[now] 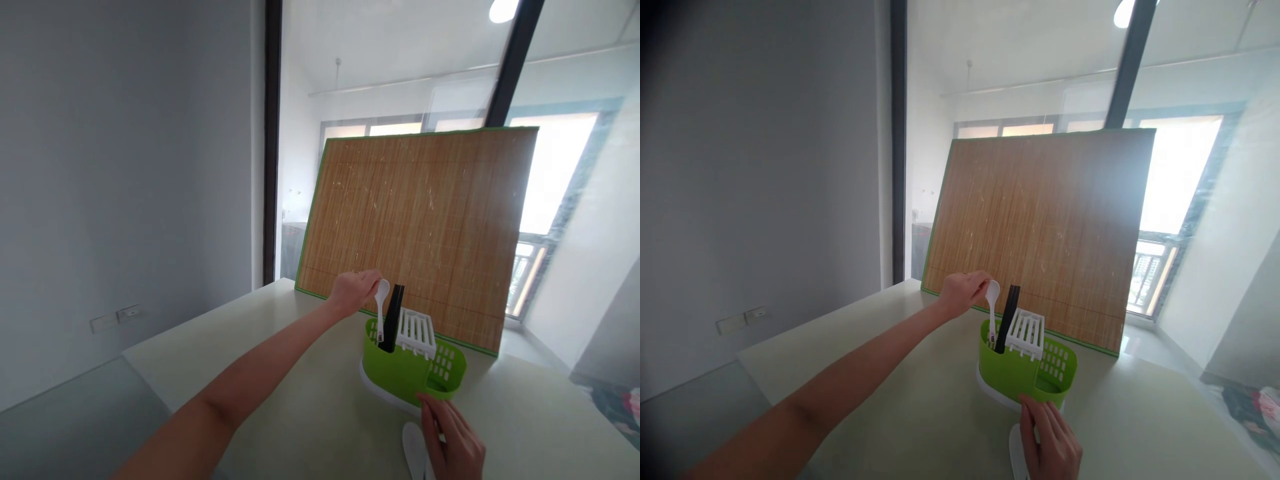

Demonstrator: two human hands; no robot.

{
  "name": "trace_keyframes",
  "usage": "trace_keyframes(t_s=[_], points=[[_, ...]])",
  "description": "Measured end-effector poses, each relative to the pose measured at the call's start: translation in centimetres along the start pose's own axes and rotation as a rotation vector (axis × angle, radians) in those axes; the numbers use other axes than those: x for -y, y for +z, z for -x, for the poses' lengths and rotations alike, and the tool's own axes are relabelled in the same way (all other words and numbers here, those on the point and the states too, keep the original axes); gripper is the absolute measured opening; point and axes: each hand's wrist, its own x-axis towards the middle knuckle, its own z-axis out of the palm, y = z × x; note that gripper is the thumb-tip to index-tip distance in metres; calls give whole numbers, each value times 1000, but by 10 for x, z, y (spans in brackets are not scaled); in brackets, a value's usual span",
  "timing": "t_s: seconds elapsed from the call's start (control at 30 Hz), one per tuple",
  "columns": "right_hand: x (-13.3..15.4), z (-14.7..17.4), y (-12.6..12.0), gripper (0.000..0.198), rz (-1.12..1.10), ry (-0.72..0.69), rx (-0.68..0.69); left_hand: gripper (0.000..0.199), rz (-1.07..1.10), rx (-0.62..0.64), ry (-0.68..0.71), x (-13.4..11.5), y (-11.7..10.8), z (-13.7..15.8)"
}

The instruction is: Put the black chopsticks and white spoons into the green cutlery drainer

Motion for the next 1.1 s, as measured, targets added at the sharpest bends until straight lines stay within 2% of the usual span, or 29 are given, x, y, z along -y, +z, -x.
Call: trace_keyframes(t_s=[0.07, 0.2, 0.33, 0.43, 0.67, 0.87, 0.93, 1.0, 1.1], points=[[-6, 0, -1, 18, 49, 30, 61, 26, -25, 90, 1, 0, 23, 1], [-21, 2, -2, 27, 151, 273, 278, 23, -43, 175, 7, -3, 57, 12], [-33, 3, -5, 26, 159, 477, 487, 20, -36, 233, 14, -7, 77, 24], [-36, 4, -6, 25, 139, 561, 562, 15, -23, 272, 9, -10, 84, 30], [-34, 10, -1, 26, 116, 569, 638, 16, -1, 316, -27, -12, 85, 40], [-47, 21, 6, 30, 28, 493, 713, 21, 18, 291, -87, -10, 71, 42], [-52, 25, 8, 31, -9, 441, 752, 25, 69, 222, -130, -13, 61, 47], [-53, 27, 8, 30, -1, 422, 796, 24, 172, 98, -205, -22, 52, 59], [-49, 28, 7, 24, 65, 436, 863, 21, 347, -47, -282, -46, 43, 91]])
